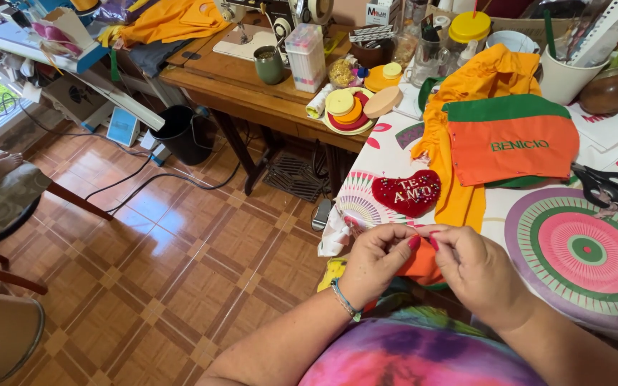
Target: Folding and organizing small personalized fabric items on a sewing workspace.
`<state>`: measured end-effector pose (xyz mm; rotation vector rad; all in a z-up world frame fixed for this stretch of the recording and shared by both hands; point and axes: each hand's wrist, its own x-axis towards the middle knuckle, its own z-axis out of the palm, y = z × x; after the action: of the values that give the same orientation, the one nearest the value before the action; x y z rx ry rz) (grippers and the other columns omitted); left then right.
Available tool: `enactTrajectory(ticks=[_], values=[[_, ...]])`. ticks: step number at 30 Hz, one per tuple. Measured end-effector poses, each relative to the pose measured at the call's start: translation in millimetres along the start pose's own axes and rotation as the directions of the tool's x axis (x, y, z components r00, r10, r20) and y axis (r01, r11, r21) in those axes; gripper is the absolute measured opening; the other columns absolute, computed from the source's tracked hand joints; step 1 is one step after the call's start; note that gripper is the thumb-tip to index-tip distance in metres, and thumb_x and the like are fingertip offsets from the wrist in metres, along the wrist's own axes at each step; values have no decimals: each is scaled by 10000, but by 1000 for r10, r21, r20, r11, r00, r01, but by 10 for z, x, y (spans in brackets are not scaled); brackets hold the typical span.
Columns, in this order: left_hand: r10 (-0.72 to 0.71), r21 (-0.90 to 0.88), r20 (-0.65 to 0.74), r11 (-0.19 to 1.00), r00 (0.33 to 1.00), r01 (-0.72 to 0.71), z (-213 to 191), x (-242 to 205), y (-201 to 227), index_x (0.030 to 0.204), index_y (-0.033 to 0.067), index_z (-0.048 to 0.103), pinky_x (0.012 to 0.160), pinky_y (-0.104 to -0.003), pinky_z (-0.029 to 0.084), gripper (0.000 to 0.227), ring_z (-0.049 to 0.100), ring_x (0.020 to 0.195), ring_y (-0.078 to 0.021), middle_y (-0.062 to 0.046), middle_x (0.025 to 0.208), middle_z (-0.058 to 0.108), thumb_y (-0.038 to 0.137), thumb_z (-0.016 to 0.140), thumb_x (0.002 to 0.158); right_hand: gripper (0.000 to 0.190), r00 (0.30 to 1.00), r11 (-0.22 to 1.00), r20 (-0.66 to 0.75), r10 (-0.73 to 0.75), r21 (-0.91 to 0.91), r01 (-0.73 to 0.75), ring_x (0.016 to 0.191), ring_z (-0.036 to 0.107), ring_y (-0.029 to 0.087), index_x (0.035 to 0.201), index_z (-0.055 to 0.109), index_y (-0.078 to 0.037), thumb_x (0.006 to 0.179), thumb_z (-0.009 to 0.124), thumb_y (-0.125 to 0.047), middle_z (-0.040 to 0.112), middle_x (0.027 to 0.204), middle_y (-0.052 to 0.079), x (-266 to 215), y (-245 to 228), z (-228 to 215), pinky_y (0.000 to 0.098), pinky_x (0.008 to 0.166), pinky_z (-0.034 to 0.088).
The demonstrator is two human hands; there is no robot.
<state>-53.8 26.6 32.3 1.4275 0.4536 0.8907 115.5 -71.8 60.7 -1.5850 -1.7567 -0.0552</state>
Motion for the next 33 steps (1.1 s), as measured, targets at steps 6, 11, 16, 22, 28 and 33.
enactTrajectory(ticks=[6,11,16,22,28,33], values=[[45,51,-28,998,999,-44,-8,36,11,1095,90,718,752,-199,461,105,541,802,-33,40,951,697,99,652,1013,103,999,985,33,-12,172,6,1106,760,272,1048,556,-39,962,595,-80,736,1280,141,91,-156,-71,353,944,604],[32,131,-53,991,998,-24,52,50,77,1033,90,734,808,-236,518,108,614,855,-60,19,938,726,79,631,1001,120,985,986,-53,-164,-7,164,1088,741,265,1044,578,-6,934,622,-21,732,1255,137,46,-107,-13,367,965,579],[-72,40,-73,996,995,75,130,68,-46,1006,97,744,715,-203,467,100,545,771,-20,52,871,700,124,650,1024,84,937,935,-102,-333,-160,315,1067,735,303,1013,587,25,946,628,-6,721,1213,212,54,-78,28,389,964,593],[-311,-635,-36,741,950,218,302,58,-229,1029,-33,732,801,-265,612,101,735,849,-193,-170,968,761,-4,643,991,133,909,904,-119,-400,-218,369,1056,729,313,1048,645,79,987,574,-15,718,1191,230,39,10,99,395,972,605],[-416,-714,-38,647,909,266,413,46,-221,947,-24,725,684,-263,607,99,716,718,-187,-166,860,750,0,642,995,128,887,878,-127,-444,-257,403,1053,732,335,1050,649,53,986,569,-22,712,1203,235,30,65,120,412,958,607],[-436,-534,-176,795,883,286,502,79,-144,1052,-98,712,592,-263,640,151,745,681,-160,-148,809,759,12,699,949,149,848,877,-272,-456,-301,375,891,742,291,1073,713,15,968,644,-65,748,1149,148,67,75,120,355,770,613]])
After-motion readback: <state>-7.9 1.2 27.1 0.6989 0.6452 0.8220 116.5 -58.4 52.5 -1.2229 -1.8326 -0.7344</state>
